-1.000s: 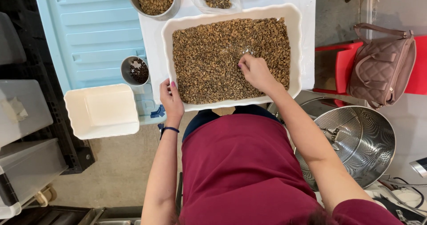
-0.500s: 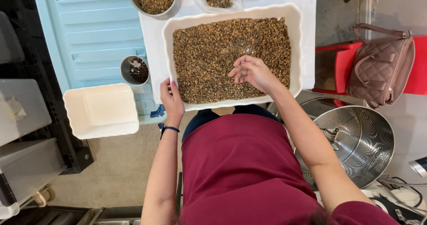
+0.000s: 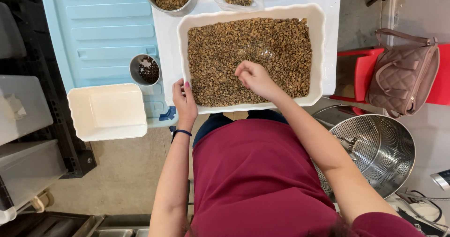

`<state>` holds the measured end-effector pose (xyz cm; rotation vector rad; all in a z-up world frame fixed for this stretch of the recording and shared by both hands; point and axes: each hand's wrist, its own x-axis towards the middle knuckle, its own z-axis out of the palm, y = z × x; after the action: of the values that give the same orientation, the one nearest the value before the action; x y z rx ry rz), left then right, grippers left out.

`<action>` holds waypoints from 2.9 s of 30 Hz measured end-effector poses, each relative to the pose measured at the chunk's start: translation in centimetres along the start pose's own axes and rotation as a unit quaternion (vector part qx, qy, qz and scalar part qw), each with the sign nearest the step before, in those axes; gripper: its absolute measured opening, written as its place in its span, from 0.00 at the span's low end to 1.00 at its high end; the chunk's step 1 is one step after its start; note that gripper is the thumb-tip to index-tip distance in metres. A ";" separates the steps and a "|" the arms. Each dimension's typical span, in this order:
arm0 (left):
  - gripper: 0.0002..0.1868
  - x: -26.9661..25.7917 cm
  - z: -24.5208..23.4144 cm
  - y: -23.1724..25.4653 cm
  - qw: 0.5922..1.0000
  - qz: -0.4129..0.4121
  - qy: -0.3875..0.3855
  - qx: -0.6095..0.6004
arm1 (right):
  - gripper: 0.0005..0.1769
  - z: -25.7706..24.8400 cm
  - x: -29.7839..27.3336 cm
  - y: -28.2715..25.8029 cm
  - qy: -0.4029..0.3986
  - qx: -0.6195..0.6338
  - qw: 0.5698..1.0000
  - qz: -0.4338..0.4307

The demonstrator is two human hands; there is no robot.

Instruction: Sorting roasted coffee beans in a tray to remove defects

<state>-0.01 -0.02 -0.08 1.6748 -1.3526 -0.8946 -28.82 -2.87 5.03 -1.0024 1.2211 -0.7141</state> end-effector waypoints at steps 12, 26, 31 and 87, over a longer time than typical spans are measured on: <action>0.19 -0.1 0.0 0.8 1.000 -0.009 0.001 -0.007 | 0.13 2.5 2.4 1.3 0.051 -0.323 0.944 -0.038; 0.18 -0.1 -0.5 1.5 0.999 -0.020 -0.027 -0.020 | 0.09 6.6 3.9 -0.8 0.067 -0.308 0.935 -0.165; 0.18 -0.1 -0.5 1.5 1.000 -0.015 -0.020 -0.013 | 0.09 6.8 4.9 -0.2 0.060 -0.338 0.929 -0.141; 0.18 -0.1 -0.7 2.2 0.999 -0.013 -0.019 -0.031 | 0.09 4.9 4.9 0.1 -0.013 -0.397 0.907 -0.143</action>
<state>-0.34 -0.11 2.21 1.6391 -1.3185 -0.9783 -22.96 -6.03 3.02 -1.8883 1.3827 -0.4057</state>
